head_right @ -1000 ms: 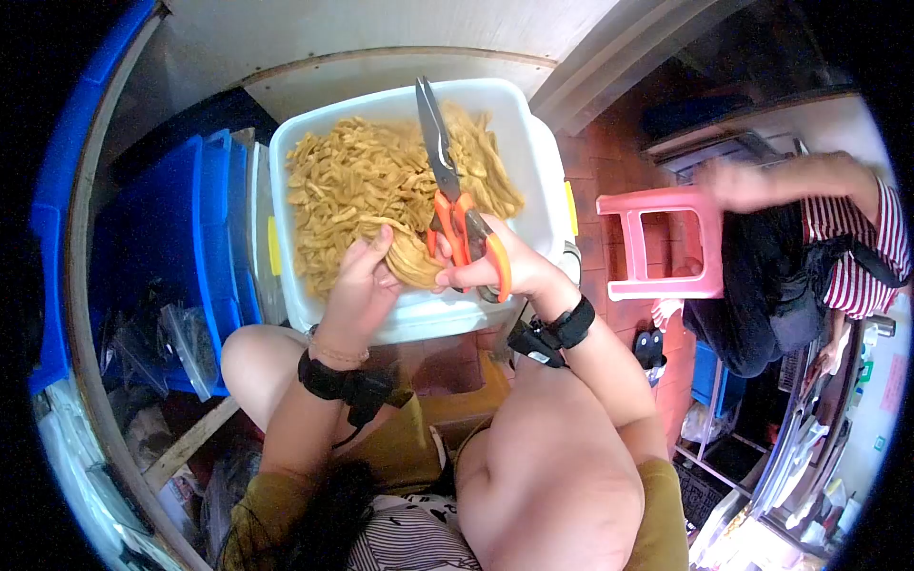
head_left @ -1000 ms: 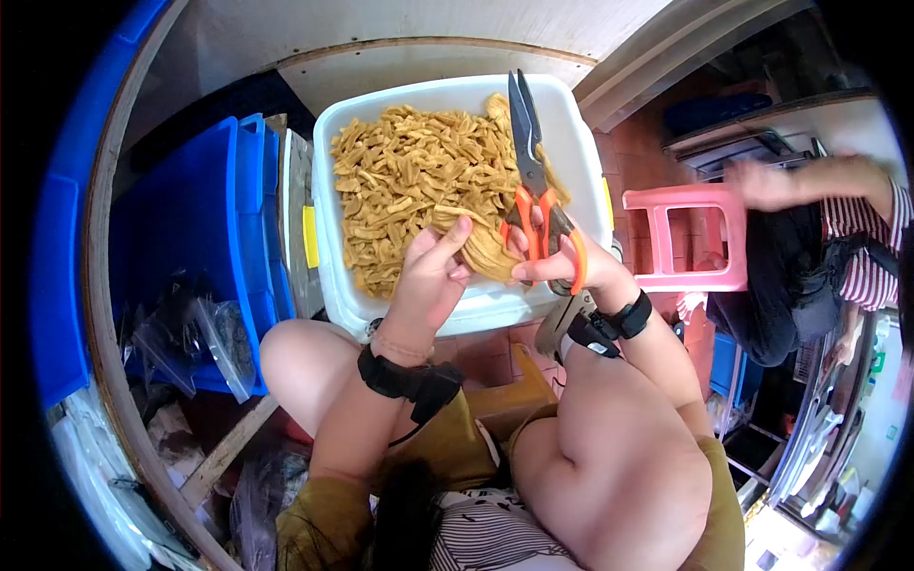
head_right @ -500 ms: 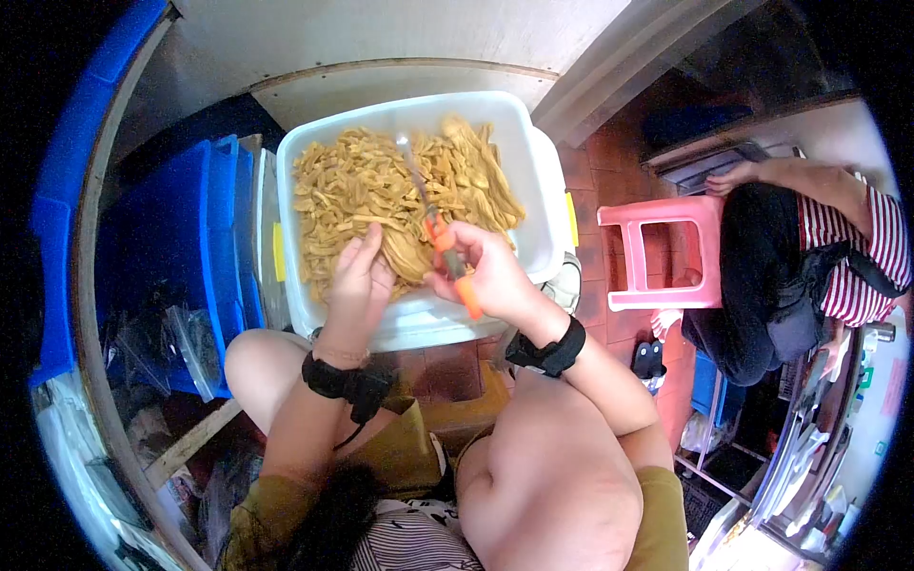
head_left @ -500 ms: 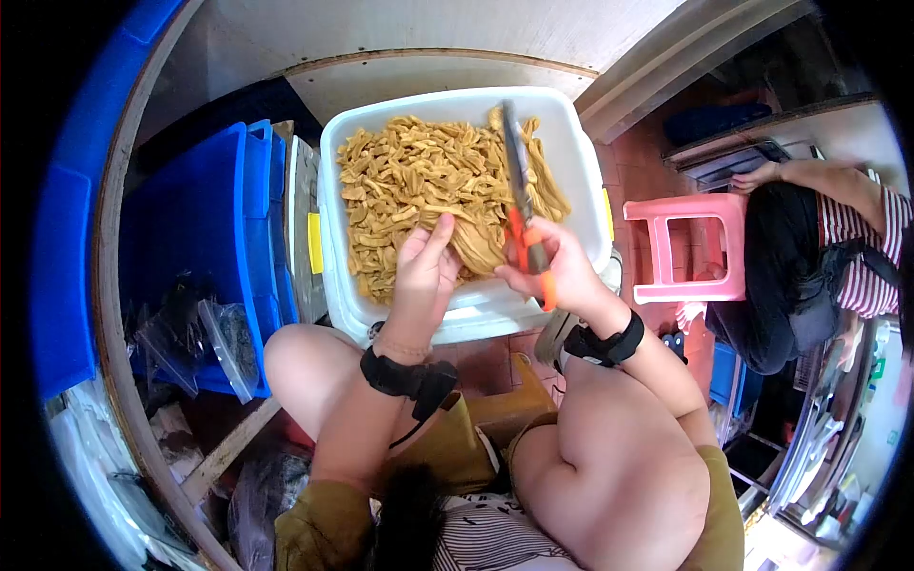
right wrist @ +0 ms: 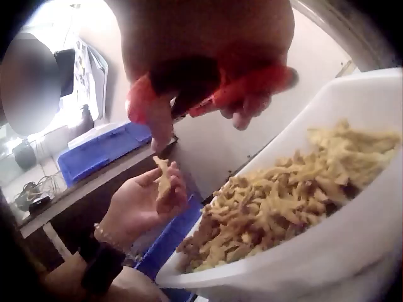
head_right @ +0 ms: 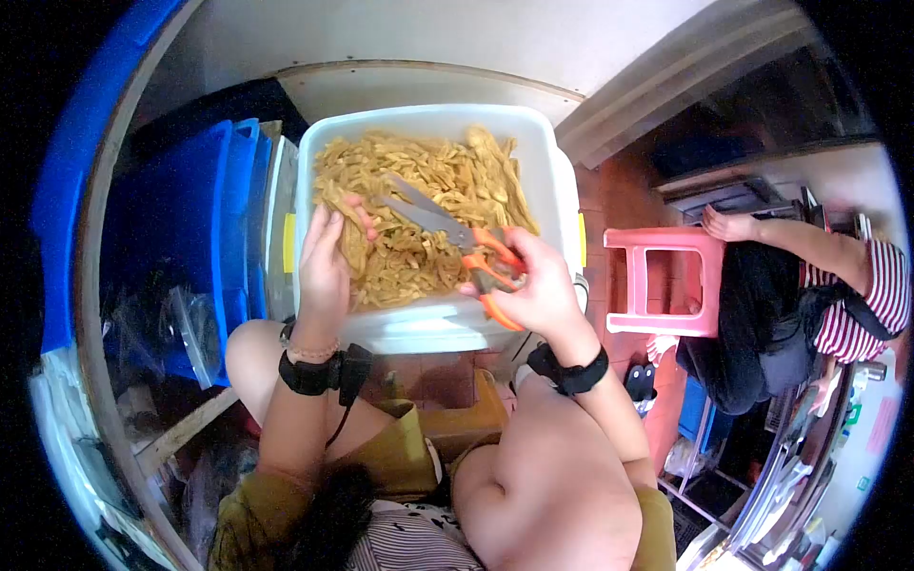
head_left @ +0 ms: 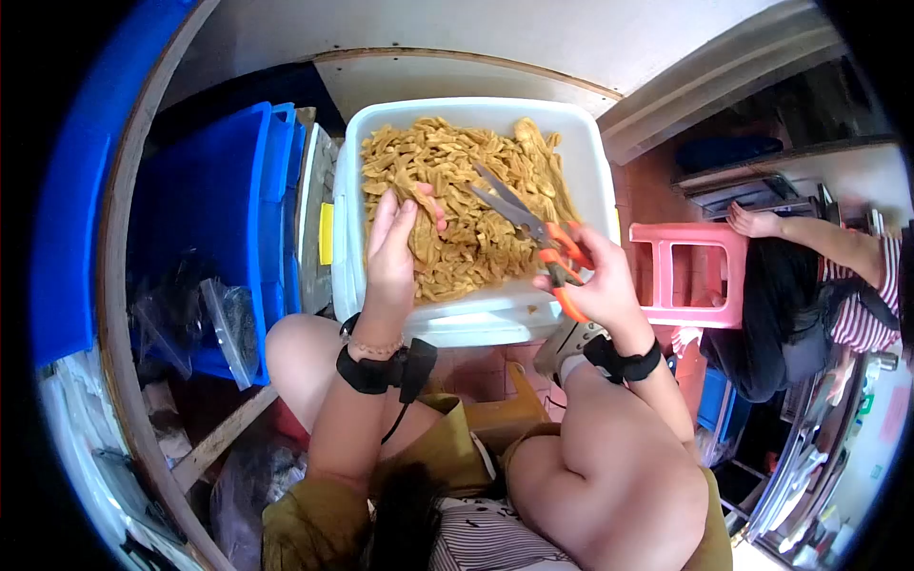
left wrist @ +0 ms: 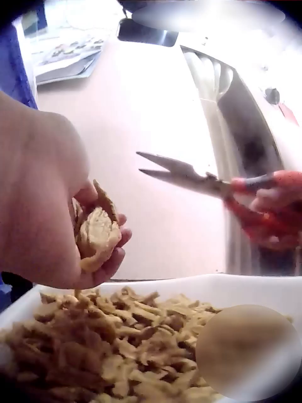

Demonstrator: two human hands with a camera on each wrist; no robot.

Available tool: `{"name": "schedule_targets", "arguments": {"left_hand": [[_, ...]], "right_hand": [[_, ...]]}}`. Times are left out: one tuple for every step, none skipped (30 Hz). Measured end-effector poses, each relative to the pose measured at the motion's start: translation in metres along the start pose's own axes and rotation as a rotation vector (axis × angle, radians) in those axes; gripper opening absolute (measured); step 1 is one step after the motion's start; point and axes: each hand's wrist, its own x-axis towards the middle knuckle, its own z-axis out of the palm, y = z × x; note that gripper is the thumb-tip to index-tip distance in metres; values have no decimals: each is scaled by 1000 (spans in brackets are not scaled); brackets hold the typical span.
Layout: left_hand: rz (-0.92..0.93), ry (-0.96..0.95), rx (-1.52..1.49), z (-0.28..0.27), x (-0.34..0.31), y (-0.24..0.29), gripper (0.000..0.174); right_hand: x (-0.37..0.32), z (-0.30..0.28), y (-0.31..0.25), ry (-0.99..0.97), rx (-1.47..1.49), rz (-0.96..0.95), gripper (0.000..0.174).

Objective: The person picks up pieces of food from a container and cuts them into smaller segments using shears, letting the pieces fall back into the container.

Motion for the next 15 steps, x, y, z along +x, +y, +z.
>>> {"name": "schedule_targets", "arguments": {"left_hand": [[6,7,1,-2,0,1,26],[16,-6,81,-4,1,3,25],[24,-21,161,-5,1,4,25],[47,32,157,-1,0,6,22],[48,36,156,-1,-1,7,22],[66,18,219,-2,-2,7,21],[82,-1,284,-2,-3,8,20],[96,13,264,2,-5,9,19],[96,18,265,2,-6,9,19],[91,2,296,2,-7,9,17],[87,-14,327,2,-8,9,14],[62,-13,304,2,-8,9,15],[60,-12,303,2,-8,8,15],[42,-37,298,2,-8,7,15],[24,-62,294,2,-9,6,15]], "right_hand": [[-2,-4,1,-7,2,-6,47],[-3,-9,2,-47,-71,33,47],[-4,-12,2,-85,-145,73,48],[-4,-12,1,-79,-146,46,49],[-4,-10,1,-84,-147,44,49],[-4,-6,3,-51,-92,4,50],[-3,-2,2,-19,-36,-34,52],[-4,-2,-3,-23,-36,-35,52],[-3,-4,-12,-81,-101,6,52],[-3,-4,-18,-138,-167,48,52],[-3,-2,-18,-140,-166,48,52],[-3,-2,-17,-153,-182,44,52],[-3,-1,-16,-166,-198,40,53],[-3,0,-15,-168,-199,42,53],[-4,1,-12,-157,-184,45,53]]}}
